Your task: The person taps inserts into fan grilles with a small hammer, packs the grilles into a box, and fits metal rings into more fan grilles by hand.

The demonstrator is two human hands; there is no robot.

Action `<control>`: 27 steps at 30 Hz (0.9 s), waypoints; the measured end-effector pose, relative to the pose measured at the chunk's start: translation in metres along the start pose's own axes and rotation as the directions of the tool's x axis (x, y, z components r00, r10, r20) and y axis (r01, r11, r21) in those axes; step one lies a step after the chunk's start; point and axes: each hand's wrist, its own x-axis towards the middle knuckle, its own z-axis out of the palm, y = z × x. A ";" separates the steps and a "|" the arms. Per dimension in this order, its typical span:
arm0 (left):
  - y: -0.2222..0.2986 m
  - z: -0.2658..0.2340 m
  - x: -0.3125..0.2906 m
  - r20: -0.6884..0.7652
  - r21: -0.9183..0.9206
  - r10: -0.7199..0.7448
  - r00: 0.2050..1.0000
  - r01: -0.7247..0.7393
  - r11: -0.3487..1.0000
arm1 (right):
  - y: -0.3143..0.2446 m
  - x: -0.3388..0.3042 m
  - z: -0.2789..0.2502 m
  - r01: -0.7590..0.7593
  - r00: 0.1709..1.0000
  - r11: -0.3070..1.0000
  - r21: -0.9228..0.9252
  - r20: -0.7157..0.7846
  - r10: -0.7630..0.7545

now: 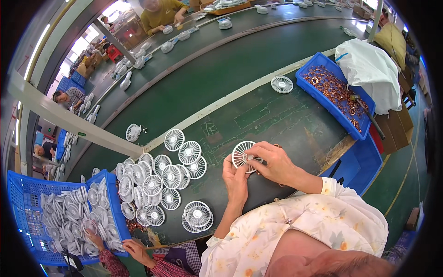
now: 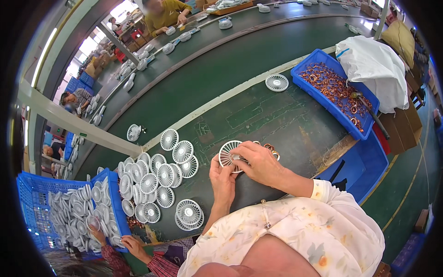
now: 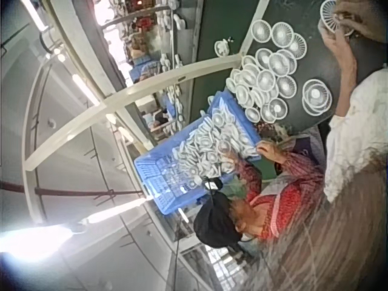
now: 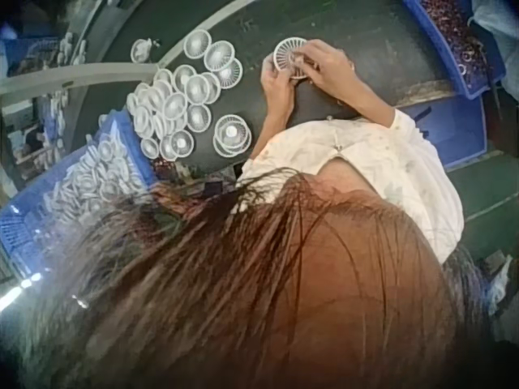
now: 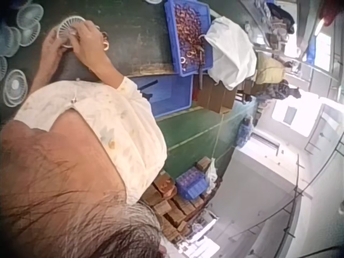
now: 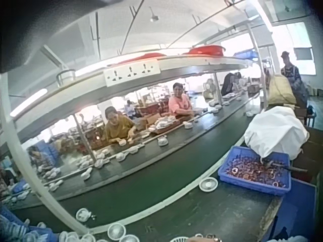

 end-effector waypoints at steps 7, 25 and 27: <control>-0.014 -0.007 -0.002 0.060 0.029 0.017 0.998 -0.018 0.999 | 0.005 -0.004 0.000 -0.045 0.998 0.994 -0.104 0.048 0.050; 0.002 0.005 -0.002 0.260 0.149 -0.140 0.955 0.104 0.983 | 0.023 -0.016 -0.026 -0.388 0.919 0.635 0.668 0.232 0.318; -0.001 0.009 -0.002 0.280 0.195 -0.036 0.959 -0.020 0.981 | 0.031 -0.025 -0.019 -0.529 0.840 0.462 0.712 0.360 0.406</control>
